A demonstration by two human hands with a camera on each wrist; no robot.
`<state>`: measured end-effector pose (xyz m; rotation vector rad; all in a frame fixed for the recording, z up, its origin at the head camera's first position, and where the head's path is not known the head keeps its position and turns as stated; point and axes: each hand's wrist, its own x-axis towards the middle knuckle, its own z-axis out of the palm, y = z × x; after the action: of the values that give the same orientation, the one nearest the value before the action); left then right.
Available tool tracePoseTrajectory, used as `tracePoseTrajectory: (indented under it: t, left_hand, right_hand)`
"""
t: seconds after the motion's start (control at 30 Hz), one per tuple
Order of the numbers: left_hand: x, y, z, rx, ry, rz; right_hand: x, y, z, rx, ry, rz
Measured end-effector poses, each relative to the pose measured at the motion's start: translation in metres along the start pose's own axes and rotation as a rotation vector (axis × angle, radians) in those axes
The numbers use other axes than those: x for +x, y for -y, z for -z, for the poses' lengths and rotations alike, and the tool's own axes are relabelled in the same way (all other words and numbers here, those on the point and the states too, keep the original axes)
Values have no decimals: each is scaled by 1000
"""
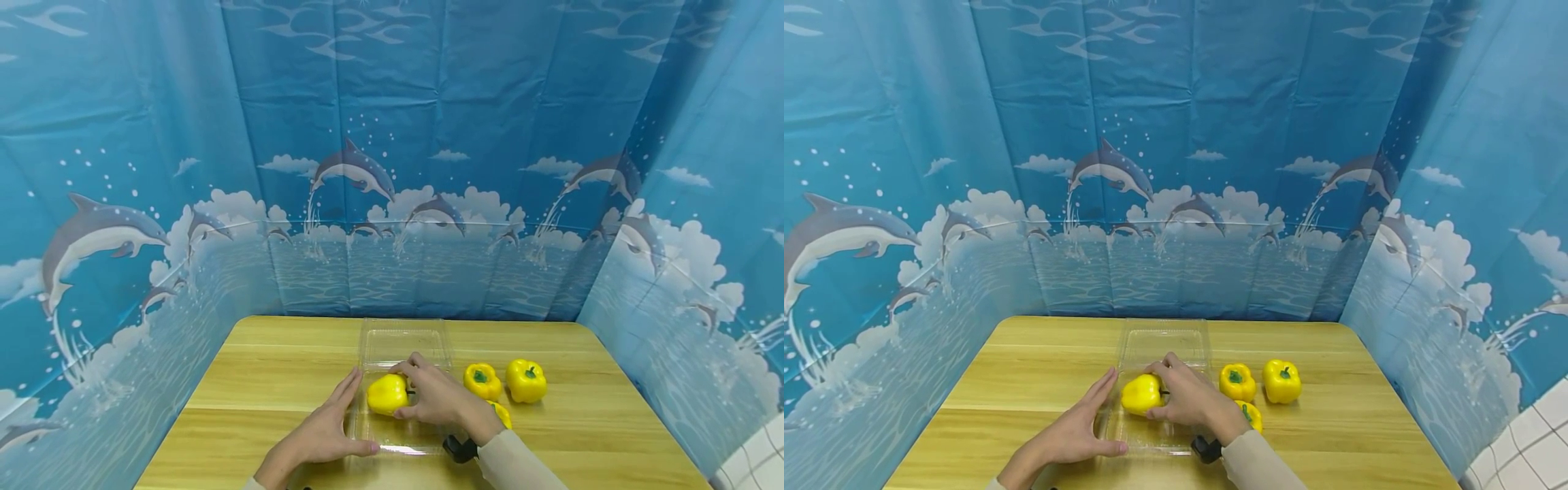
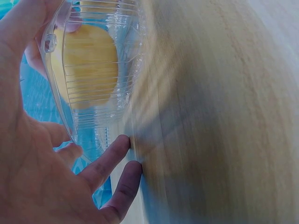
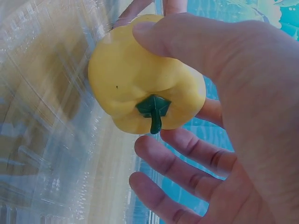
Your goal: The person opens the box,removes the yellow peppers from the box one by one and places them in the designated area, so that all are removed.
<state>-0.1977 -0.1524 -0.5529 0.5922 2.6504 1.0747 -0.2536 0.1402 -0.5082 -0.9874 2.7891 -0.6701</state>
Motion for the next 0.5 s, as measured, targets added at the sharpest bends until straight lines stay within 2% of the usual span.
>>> tracePoseTrajectory:
  t: [0.5]
  left_hand:
    - [-1,-1,-1,2,-9,2]
  right_hand:
    - [-5,-5,-2,-12,-46,2]
